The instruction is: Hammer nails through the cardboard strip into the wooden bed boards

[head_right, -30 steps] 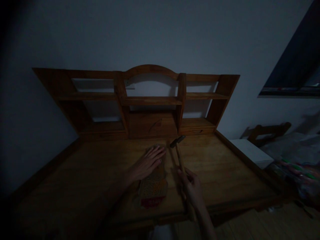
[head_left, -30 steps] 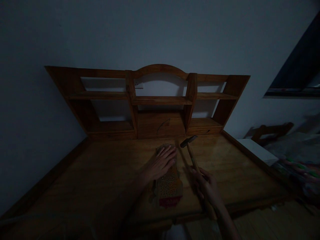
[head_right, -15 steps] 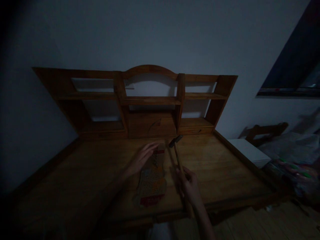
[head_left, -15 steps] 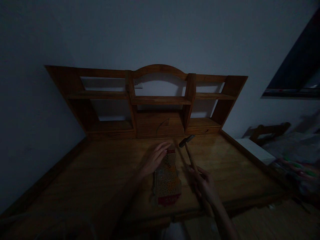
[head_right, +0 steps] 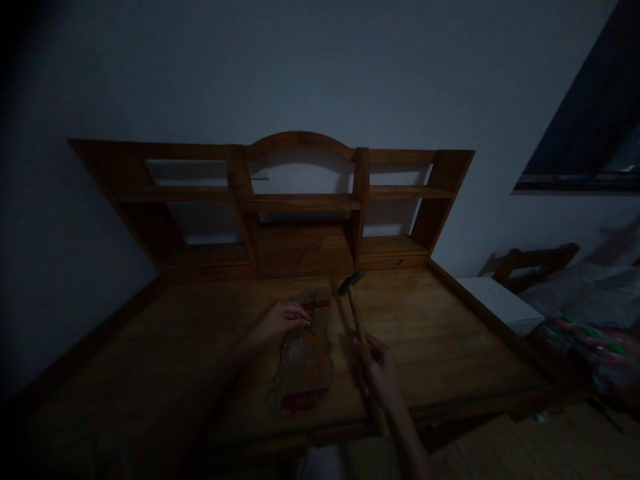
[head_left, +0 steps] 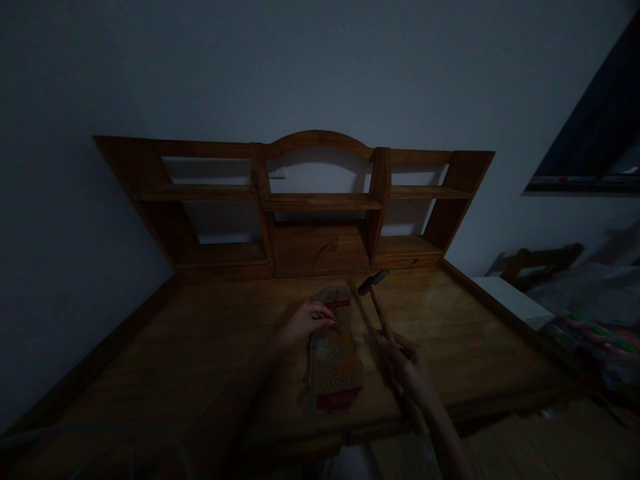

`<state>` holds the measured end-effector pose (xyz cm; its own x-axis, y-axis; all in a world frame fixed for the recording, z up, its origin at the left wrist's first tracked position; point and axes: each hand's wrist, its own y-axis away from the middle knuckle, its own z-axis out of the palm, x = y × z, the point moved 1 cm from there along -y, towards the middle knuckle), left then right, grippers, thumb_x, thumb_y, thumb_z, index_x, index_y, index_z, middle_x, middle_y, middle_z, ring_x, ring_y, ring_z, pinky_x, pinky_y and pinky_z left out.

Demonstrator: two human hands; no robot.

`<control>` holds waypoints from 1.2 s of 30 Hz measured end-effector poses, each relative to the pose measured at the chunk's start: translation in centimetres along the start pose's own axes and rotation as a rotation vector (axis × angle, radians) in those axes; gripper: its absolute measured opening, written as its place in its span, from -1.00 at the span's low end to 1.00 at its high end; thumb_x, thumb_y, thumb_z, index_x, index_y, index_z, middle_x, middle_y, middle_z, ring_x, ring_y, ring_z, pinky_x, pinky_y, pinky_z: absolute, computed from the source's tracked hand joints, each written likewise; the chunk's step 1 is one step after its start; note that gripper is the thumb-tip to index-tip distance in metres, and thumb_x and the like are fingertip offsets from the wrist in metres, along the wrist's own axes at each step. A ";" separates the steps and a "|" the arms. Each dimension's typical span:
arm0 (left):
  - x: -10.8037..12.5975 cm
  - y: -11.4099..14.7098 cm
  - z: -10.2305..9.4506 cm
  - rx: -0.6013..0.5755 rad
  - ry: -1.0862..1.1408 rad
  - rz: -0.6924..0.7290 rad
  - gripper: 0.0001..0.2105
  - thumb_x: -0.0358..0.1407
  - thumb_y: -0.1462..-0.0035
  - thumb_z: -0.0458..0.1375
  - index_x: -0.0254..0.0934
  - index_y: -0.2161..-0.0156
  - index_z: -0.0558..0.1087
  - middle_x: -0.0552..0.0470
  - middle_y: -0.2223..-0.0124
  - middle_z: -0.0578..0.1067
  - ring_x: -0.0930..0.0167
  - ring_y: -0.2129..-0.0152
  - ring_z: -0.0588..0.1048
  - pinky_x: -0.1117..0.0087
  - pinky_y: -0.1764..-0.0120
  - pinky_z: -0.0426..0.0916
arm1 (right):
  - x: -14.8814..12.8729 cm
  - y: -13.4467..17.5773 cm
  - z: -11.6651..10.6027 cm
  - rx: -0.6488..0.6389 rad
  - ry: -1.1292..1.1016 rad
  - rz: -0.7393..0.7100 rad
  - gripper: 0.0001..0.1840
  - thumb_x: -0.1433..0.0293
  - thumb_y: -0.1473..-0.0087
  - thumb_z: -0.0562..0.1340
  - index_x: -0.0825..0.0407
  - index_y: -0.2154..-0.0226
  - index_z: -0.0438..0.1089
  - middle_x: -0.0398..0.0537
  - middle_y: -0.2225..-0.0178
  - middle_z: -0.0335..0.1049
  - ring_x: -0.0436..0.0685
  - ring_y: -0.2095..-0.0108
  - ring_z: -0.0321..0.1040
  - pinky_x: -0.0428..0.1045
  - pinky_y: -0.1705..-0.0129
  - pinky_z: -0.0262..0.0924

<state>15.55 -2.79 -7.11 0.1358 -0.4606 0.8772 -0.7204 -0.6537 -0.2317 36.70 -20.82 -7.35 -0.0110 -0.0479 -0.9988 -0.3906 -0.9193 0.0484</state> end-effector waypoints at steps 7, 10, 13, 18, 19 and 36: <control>0.7 0.1 0.8 0.061 -0.082 0.071 -0.75 -0.14 -0.10 0.18 -0.30 0.30 0.57 -0.05 0.30 0.52 0.40 0.34 0.50 0.46 0.34 0.38 | 0.2 -0.1 -0.1 -0.011 0.005 -0.016 -0.49 0.07 -0.07 0.20 0.09 0.06 0.41 -0.27 0.68 0.16 -0.09 0.77 0.01 -0.18 0.79 -0.07; 0.7 0.2 1.1 0.084 -0.120 0.065 -0.74 -0.14 -0.14 0.15 -0.30 0.29 0.56 -0.03 0.30 0.52 0.42 0.36 0.49 0.49 0.35 0.36 | 0.2 -0.2 -0.2 -0.009 0.031 -0.037 -0.50 0.09 -0.07 0.22 0.10 0.06 0.42 -0.19 0.63 0.27 -0.07 0.71 0.11 -0.19 0.74 0.00; 0.7 0.2 1.2 0.106 -0.147 0.042 -0.73 -0.14 -0.18 0.10 -0.29 0.27 0.54 -0.01 0.30 0.53 0.45 0.41 0.48 0.49 0.35 0.36 | 0.1 -0.1 -0.1 -0.040 0.040 -0.025 -0.49 0.08 -0.11 0.17 0.10 0.03 0.40 -0.21 0.66 0.23 -0.09 0.75 0.06 -0.19 0.77 -0.07; 0.9 0.2 1.2 0.117 -0.201 0.076 -0.76 -0.16 -0.17 0.12 -0.28 0.28 0.55 0.00 0.32 0.53 0.44 0.38 0.48 0.50 0.32 0.34 | -0.1 0.0 -0.1 -0.006 0.055 -0.003 -0.48 0.08 -0.08 0.20 0.11 0.04 0.41 -0.20 0.65 0.24 -0.08 0.73 0.08 -0.18 0.75 -0.03; 1.0 0.3 1.2 0.118 -0.215 0.089 -0.76 -0.17 -0.17 0.12 -0.27 0.29 0.55 0.01 0.32 0.53 0.44 0.37 0.48 0.51 0.32 0.34 | -0.1 0.0 -0.1 -0.004 0.060 -0.004 -0.48 0.08 -0.08 0.20 0.10 0.04 0.41 -0.20 0.64 0.25 -0.08 0.72 0.08 -0.18 0.74 -0.03; 2.2 0.3 1.7 0.092 -0.339 0.144 -0.77 -0.23 -0.18 0.09 -0.23 0.31 0.59 0.03 0.35 0.55 0.44 0.40 0.49 0.51 0.32 0.32 | -0.3 0.0 -0.2 -0.003 0.108 -0.018 -0.47 0.07 -0.07 0.21 0.08 0.02 0.42 -0.24 0.66 0.20 -0.07 0.71 0.08 -0.18 0.74 -0.05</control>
<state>16.77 -5.05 -5.96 0.2663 -0.7141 0.6474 -0.6863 -0.6121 -0.3929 36.84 -20.88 -7.06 0.0955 -0.0734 -0.9927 -0.3873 -0.9214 0.0309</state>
